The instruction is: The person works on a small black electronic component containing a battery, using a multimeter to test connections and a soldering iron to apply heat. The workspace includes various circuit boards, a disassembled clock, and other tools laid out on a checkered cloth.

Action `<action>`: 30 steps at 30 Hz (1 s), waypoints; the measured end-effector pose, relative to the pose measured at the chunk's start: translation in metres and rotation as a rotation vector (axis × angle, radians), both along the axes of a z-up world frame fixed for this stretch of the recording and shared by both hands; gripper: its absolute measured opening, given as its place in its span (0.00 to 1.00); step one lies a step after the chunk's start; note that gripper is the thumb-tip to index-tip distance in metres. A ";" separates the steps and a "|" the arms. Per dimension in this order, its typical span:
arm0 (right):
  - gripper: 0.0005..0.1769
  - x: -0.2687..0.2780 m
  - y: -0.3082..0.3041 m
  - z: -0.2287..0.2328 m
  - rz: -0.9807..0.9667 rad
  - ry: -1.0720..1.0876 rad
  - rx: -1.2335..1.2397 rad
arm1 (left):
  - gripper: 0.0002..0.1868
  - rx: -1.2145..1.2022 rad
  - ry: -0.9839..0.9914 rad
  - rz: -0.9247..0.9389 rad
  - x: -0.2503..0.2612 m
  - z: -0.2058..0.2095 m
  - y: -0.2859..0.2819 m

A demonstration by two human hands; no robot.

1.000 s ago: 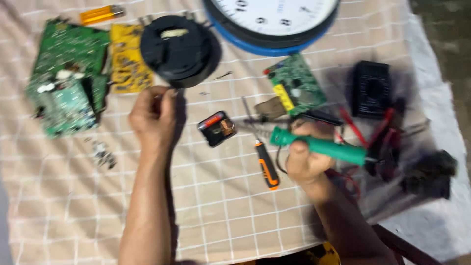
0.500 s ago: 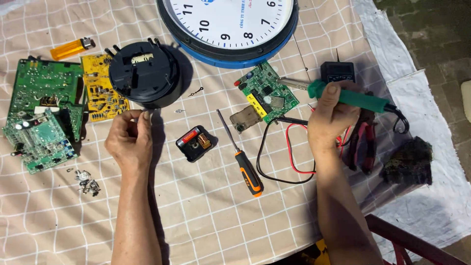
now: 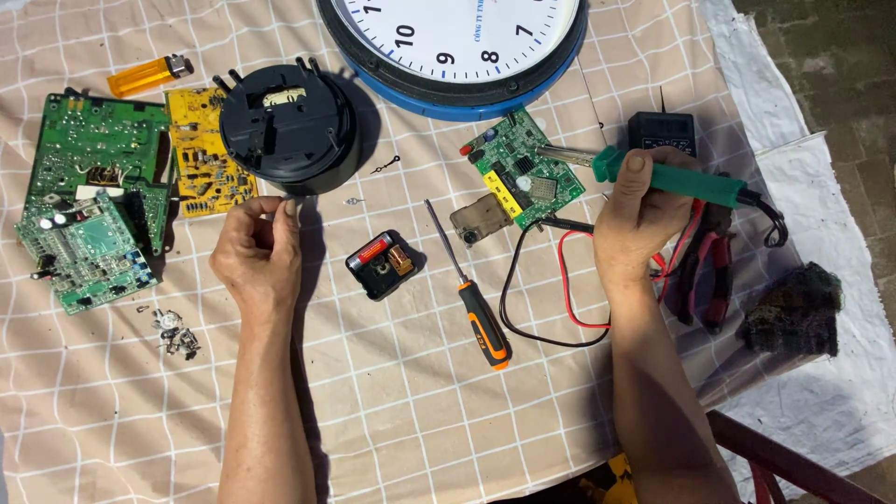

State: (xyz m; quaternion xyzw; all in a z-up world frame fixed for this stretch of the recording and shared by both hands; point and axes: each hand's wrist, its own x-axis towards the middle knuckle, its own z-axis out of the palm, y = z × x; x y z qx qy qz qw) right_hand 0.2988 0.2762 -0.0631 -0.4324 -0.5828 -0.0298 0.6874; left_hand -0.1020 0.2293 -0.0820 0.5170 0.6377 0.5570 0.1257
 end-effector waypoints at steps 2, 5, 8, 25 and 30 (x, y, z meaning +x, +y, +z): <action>0.12 0.001 0.000 -0.001 -0.010 -0.012 -0.008 | 0.04 -0.001 0.009 0.000 -0.001 -0.001 0.000; 0.12 0.000 0.000 0.000 -0.015 -0.023 -0.013 | 0.04 0.005 0.006 0.004 0.000 -0.005 0.001; 0.11 -0.007 -0.007 0.006 -0.057 -0.050 -0.016 | 0.04 0.006 -0.004 0.018 0.003 -0.004 0.002; 0.21 -0.087 -0.091 0.017 0.330 0.100 -0.044 | 0.04 -0.034 0.108 -0.023 0.005 0.014 -0.003; 0.25 -0.095 -0.096 -0.002 0.552 0.110 -0.088 | 0.03 0.005 -0.008 0.034 0.007 0.010 0.001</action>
